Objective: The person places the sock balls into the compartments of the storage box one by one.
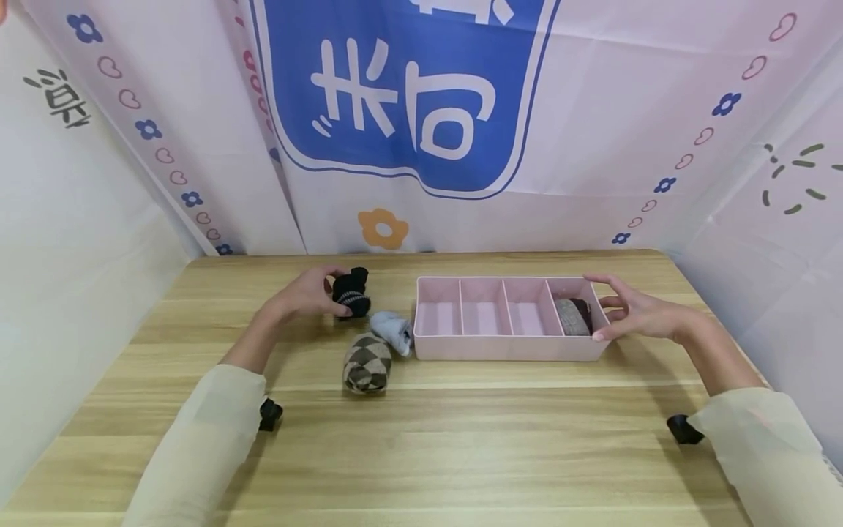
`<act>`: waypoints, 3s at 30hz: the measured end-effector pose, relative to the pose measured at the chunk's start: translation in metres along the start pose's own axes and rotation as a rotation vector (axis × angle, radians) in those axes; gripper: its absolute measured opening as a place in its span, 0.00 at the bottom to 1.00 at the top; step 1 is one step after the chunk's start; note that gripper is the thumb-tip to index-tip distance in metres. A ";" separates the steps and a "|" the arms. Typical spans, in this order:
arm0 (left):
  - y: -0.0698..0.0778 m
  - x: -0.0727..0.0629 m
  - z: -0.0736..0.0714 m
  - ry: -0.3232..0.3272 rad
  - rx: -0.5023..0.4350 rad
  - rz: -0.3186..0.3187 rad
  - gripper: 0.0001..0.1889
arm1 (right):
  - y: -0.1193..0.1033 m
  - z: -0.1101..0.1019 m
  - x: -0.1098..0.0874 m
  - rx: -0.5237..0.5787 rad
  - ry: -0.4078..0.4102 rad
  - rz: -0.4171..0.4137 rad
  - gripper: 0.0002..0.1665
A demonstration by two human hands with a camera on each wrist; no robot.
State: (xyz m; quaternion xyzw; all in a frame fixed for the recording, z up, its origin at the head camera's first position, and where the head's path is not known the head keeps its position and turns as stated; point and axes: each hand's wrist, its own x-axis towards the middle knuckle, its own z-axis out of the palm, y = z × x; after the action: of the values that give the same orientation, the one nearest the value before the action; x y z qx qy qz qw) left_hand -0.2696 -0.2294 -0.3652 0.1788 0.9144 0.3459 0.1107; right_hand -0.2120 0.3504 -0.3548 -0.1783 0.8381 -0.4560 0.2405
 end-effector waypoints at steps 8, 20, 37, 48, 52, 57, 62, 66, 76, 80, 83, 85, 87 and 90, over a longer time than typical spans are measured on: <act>0.013 -0.006 -0.007 0.025 0.016 0.025 0.43 | 0.000 0.000 -0.001 -0.017 0.004 0.020 0.64; 0.046 -0.001 -0.006 0.069 -0.006 0.108 0.42 | 0.001 0.002 0.000 0.005 0.005 0.012 0.63; 0.077 0.002 0.009 0.128 -0.041 0.143 0.43 | -0.001 0.001 0.001 -0.006 0.003 0.016 0.63; 0.097 0.004 0.019 0.142 -0.028 0.181 0.42 | 0.000 -0.001 0.002 0.007 -0.004 0.016 0.63; 0.102 0.005 0.022 0.134 -0.034 0.183 0.43 | 0.000 0.000 0.002 0.006 -0.003 0.017 0.63; 0.110 0.010 0.026 0.124 -0.031 0.210 0.42 | 0.000 0.000 0.000 0.002 0.001 0.020 0.63; 0.120 0.015 0.032 0.105 -0.033 0.227 0.42 | 0.001 0.000 0.000 0.001 0.003 0.026 0.63; 0.129 0.017 0.035 0.097 -0.045 0.227 0.43 | 0.002 0.000 0.001 0.007 0.000 0.024 0.63; 0.143 0.024 0.042 0.061 -0.069 0.236 0.42 | 0.002 0.000 0.002 0.011 0.003 0.027 0.63; 0.149 0.026 0.046 0.043 -0.087 0.233 0.43 | 0.002 0.000 0.001 0.006 0.003 0.022 0.64; 0.153 0.029 0.049 0.027 -0.105 0.244 0.42 | 0.002 0.001 0.001 0.011 0.002 0.023 0.64; 0.155 0.031 0.051 0.014 -0.111 0.258 0.41 | 0.001 0.001 0.001 0.020 -0.002 0.023 0.64; 0.158 0.033 0.054 0.004 -0.105 0.273 0.41 | 0.001 0.001 0.001 0.028 -0.001 0.030 0.64; 0.163 0.034 0.057 -0.009 -0.087 0.278 0.41 | 0.001 0.001 0.002 0.025 0.001 0.031 0.64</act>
State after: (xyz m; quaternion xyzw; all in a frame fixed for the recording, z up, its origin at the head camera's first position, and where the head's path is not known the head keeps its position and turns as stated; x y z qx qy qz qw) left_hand -0.2415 -0.0682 -0.2999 0.3004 0.8644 0.3966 0.0734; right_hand -0.2129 0.3492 -0.3570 -0.1621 0.8351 -0.4629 0.2491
